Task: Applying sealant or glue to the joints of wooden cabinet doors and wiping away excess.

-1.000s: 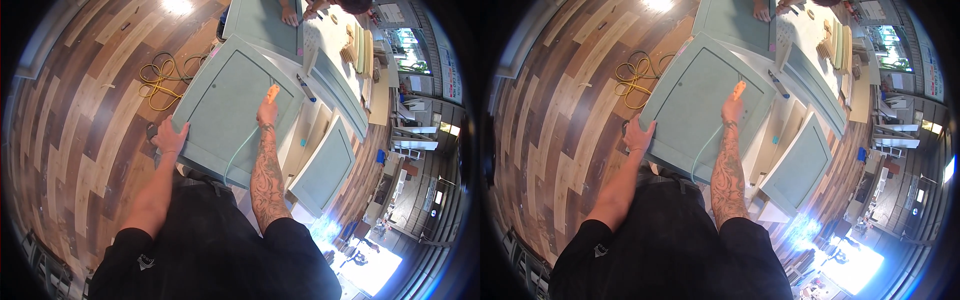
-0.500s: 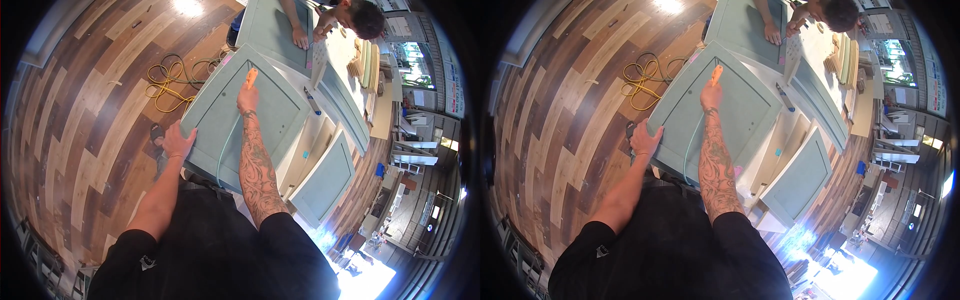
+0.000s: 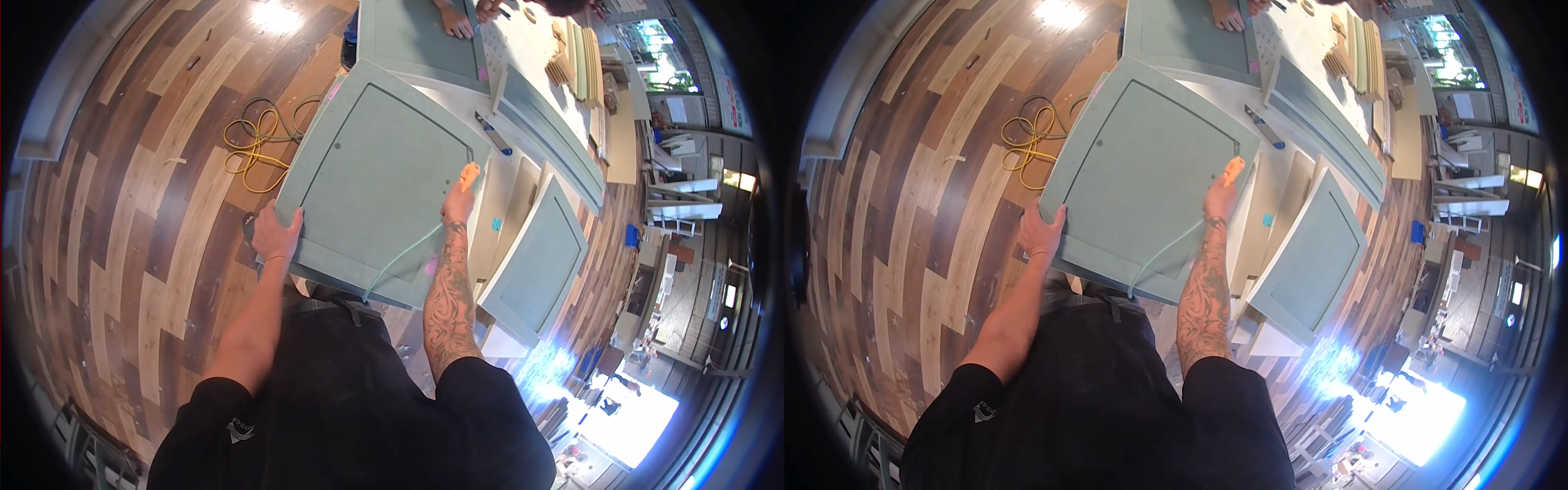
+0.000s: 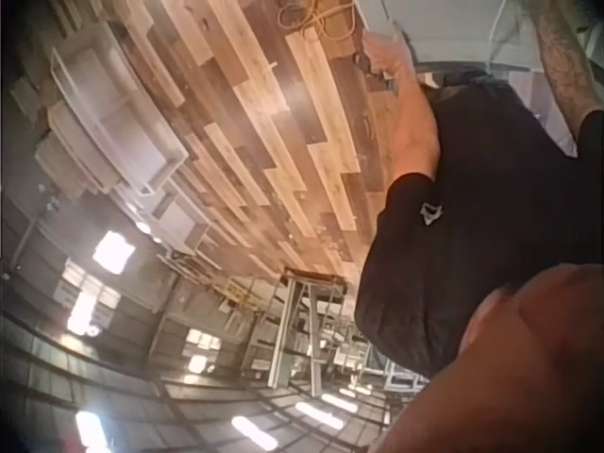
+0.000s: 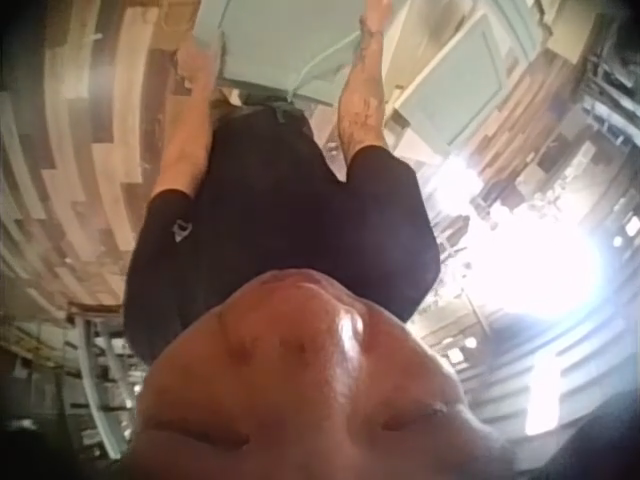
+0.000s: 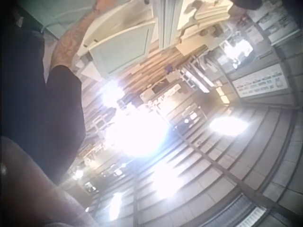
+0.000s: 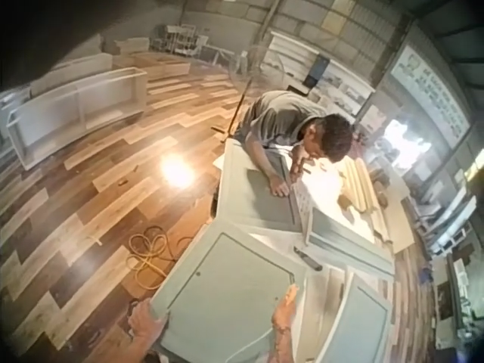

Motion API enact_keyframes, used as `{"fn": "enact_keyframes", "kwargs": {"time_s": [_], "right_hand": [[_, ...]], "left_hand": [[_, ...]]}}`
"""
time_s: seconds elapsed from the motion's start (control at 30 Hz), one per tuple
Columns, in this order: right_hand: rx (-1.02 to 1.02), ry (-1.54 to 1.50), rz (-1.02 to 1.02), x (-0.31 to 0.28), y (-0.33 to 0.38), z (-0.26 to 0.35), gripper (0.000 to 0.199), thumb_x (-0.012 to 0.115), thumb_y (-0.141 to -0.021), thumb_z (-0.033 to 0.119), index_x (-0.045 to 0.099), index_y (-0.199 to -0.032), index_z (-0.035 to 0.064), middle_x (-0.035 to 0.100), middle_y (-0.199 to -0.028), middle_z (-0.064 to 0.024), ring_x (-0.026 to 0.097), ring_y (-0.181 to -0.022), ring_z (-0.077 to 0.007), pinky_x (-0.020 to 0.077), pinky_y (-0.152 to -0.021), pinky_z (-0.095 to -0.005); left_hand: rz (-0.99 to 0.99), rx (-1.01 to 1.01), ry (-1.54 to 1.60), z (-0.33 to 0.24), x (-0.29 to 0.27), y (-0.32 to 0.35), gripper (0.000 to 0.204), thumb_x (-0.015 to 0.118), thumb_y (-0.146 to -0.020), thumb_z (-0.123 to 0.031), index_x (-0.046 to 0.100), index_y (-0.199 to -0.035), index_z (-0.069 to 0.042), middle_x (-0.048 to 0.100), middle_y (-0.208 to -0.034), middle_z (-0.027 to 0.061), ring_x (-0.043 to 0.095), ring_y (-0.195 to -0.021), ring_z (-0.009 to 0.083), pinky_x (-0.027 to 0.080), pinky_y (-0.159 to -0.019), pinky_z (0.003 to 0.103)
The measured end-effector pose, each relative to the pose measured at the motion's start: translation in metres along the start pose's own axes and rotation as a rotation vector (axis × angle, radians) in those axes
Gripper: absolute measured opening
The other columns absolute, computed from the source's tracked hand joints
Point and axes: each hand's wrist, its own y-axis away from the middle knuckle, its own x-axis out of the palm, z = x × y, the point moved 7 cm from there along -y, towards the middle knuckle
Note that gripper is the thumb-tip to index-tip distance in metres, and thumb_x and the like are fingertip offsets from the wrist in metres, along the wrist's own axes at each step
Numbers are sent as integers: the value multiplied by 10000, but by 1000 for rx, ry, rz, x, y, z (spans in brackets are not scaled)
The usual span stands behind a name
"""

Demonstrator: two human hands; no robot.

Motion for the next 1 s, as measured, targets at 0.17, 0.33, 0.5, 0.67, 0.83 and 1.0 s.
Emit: {"fn": "enact_keyframes", "kwargs": {"time_s": [0.17, 0.33, 0.5, 0.67, 0.83, 1.0], "right_hand": [[9, 132, -38, -4, -3, -7, 360, 543, -1008, 328, 587, -982, -28, 587, -669, -99, 559, -430, -220, 412, -354, -372], [-131, 229, -151, -26, -33, -35, 393, 532, -1006, 332, 609, -999, -53, 617, -666, -128, 596, -448, -247, 434, -373, -392], [-1, 393, 89, -34, 21, -27, 432, 531, -1004, 355, 623, -1011, -67, 645, -738, -178, 649, -557, -295, 495, -491, -430], [84, 613, 363, -63, 76, -11, 467, 521, -1000, 378, 632, -1004, -75, 677, -788, -233, 681, -599, -350, 528, -557, -479], [157, 800, 710, -69, 132, 10, 434, 533, -998, 362, 628, -1009, -62, 659, -755, -196, 669, -572, -293, 521, -552, -455], [-32, -57, 716, -22, 167, 74, 361, 622, -994, 165, 593, -1322, 17, 545, -691, 14, 475, -532, -71, 399, -510, -231]], "left_hand": [[25, -26, -29, 3, 4, -8, 702, 709, -837, -614, 586, -1327, -127, 671, -1206, 99, 620, -1159, 323, 524, -904, 509], [36, 2, -17, -23, 11, -8, 666, 704, -842, -617, 608, -1291, -134, 694, -1157, 129, 637, -1121, 353, 527, -881, 518], [30, -14, -47, -18, 29, -44, 648, 705, -843, -613, 610, -1284, -148, 695, -1149, 120, 645, -1100, 353, 534, -844, 523], [43, -20, -56, -15, 44, -71, 629, 699, -851, -611, 610, -1283, -163, 695, -1149, 105, 653, -1084, 348, 540, -823, 522], [20, -16, -85, 2, 57, -93, 649, 696, -858, -604, 588, -1330, -174, 687, -1175, 113, 646, -1099, 352, 534, -846, 523], [193, -5, 209, 17, 66, -100, 764, 663, -921, -545, 437, -1512, -116, 567, -1416, 190, 533, -1317, 366, 447, -1050, 483]]}}
